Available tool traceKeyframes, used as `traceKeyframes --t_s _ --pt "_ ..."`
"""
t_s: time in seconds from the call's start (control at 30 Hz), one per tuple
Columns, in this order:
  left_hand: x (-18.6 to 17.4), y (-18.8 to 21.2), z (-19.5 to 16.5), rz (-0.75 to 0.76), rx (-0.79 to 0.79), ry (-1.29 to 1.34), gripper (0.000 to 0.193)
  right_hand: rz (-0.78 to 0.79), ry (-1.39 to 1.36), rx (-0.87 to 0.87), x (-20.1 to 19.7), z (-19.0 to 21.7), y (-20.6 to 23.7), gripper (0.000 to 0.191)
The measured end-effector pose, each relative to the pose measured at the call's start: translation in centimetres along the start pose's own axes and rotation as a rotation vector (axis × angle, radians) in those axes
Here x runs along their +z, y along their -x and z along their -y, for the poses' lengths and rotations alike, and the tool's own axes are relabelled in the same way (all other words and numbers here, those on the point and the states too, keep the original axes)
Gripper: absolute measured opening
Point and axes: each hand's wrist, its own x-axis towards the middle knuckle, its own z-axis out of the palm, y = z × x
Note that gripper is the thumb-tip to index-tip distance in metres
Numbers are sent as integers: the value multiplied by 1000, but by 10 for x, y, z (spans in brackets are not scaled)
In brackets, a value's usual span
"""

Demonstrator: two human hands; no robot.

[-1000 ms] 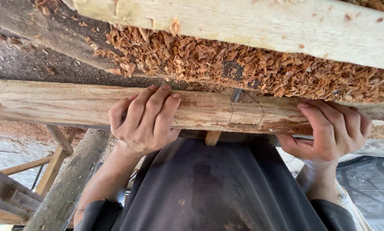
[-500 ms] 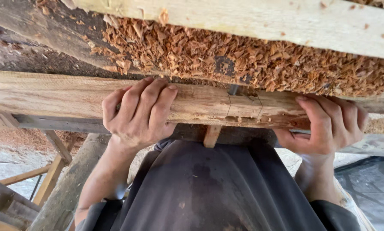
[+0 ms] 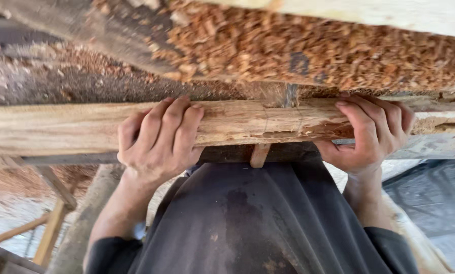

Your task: The person uses a manual drawknife to shave and shape a long wooden plank on a workbench. They repeatedly pull the tool along the wood to remove shavings, then flip and reposition the plank to work on different sections.

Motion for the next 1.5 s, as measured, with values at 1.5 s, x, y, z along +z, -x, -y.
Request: traceKeyframes --t_s 1.5 --pt "-60 109 -27 -146 -164 70 85 -72 96 -139 -58 -29 111 51"
